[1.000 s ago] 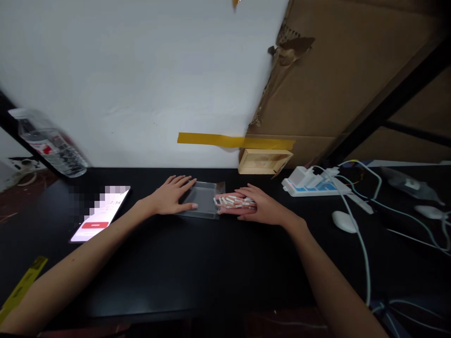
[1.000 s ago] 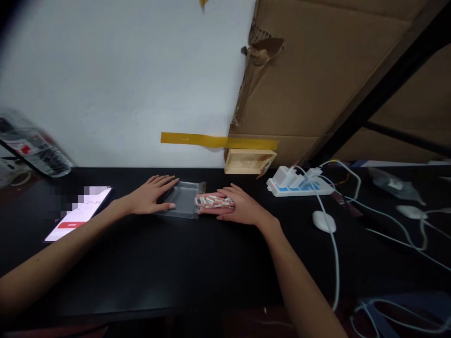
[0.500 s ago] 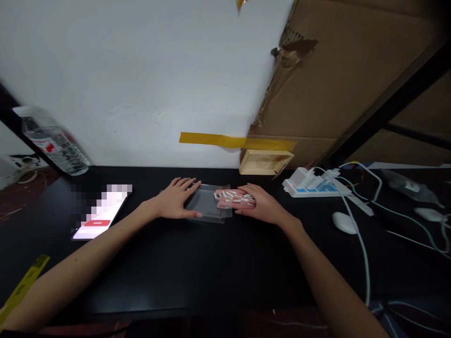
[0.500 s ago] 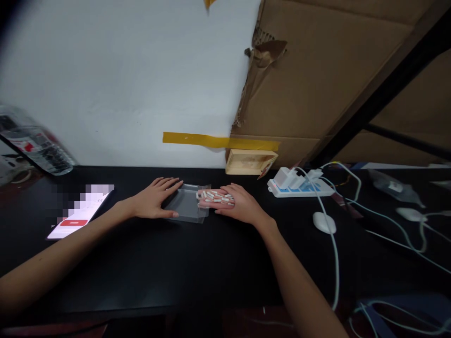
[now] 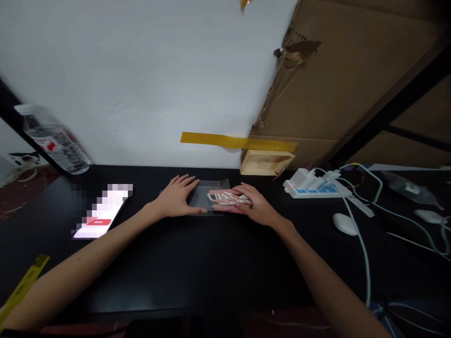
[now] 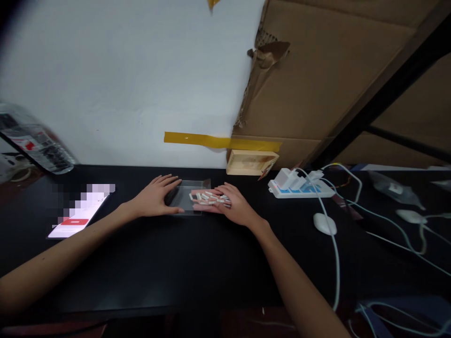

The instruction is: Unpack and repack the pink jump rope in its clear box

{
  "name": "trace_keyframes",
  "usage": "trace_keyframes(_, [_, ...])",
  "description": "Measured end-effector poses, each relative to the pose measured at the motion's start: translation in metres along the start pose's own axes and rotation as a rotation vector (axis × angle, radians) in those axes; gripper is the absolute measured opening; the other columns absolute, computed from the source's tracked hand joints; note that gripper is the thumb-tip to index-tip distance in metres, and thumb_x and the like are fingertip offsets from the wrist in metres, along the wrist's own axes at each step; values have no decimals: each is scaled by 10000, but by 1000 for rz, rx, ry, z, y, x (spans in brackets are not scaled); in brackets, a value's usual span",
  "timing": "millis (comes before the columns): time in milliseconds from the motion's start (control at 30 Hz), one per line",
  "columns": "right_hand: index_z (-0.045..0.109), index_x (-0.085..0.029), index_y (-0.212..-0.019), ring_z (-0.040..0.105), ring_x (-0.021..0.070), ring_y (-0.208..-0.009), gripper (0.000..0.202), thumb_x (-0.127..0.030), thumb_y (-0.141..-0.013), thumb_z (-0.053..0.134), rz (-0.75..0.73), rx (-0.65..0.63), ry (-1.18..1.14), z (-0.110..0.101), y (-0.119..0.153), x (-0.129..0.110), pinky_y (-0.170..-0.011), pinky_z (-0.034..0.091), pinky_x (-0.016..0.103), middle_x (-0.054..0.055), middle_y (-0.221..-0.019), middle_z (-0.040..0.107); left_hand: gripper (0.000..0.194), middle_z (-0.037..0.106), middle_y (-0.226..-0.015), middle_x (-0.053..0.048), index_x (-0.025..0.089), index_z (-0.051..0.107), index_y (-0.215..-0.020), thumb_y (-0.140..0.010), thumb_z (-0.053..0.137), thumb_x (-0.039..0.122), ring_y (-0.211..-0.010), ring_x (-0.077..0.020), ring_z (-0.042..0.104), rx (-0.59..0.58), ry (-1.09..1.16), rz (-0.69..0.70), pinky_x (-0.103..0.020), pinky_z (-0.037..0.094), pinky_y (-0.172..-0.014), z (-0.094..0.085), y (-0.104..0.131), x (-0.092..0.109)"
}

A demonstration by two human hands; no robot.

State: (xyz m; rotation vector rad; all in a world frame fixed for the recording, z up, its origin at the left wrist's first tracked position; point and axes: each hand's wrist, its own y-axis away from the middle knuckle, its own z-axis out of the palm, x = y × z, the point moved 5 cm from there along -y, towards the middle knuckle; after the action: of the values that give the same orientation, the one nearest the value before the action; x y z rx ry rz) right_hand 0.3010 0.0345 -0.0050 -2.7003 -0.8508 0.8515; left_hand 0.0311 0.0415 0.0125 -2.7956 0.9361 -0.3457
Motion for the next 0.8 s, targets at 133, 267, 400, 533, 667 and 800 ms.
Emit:
trace_keyframes(133, [566, -222, -1327, 413, 318, -1395, 419, -410, -967, 462, 4, 69, -38, 7, -2, -2, -1148, 338, 568, 114, -1362, 593, 1027, 368, -1545, -206, 101, 385, -1493, -793, 459, 848, -1448, -354, 316, -49, -23, 49, -520, 214, -1188, 1, 0, 4])
trace_keyframes(267, [552, -216, -1333, 378, 314, -1419, 419, -333, -947, 438, 85, 126, -85, 17, -4, -7, -1165, 310, 562, 112, -1391, 570, 967, 286, -1579, -207, 91, 300, -1531, -870, 392, 792, -1477, -337, 251, -66, -29, 112, -517, 170, -1200, 4, 2, 8])
trace_keyframes(400, [479, -231, -1412, 406, 297, -1409, 503, -262, -912, 428, 192, 159, -228, 25, -8, -11, -1166, 324, 538, 95, -1449, 532, 938, 261, -1596, -178, 113, 268, -1545, -893, 349, 783, -1487, -325, 226, -69, -34, 121, -501, 141, -1211, 8, 3, 11])
trace_keyframes(533, [453, -239, -1448, 431, 283, -1402, 520, -335, -937, 448, 213, 108, -297, 10, -9, -5, -1181, 314, 504, 81, -1489, 501, 952, 270, -1593, -177, 107, 280, -1539, -882, 372, 790, -1478, -342, 245, -87, -14, 109, -509, 148, -1212, 8, 2, 11])
trace_keyframes(667, [389, -264, -1510, 179, 314, -1516, 794, -524, -820, 685, 178, -172, -207, -15, 0, 5, -1222, 179, 534, 70, -1612, 325, 960, 259, -1596, -177, 110, 270, -1542, -882, 358, 801, -1483, -337, 231, -104, -21, 111, -516, 146, -1211, 5, 1, 11])
trace_keyframes(800, [268, -324, -1562, 171, 329, -1513, 1069, -556, -678, 823, 238, -383, -186, -26, 12, 13, -1223, 169, 540, 42, -1640, 246, 968, 236, -1601, -182, 95, 264, -1543, -885, 346, 801, -1492, -319, 210, -134, -50, 99, -501, 130, -1218, 5, 1, 12])
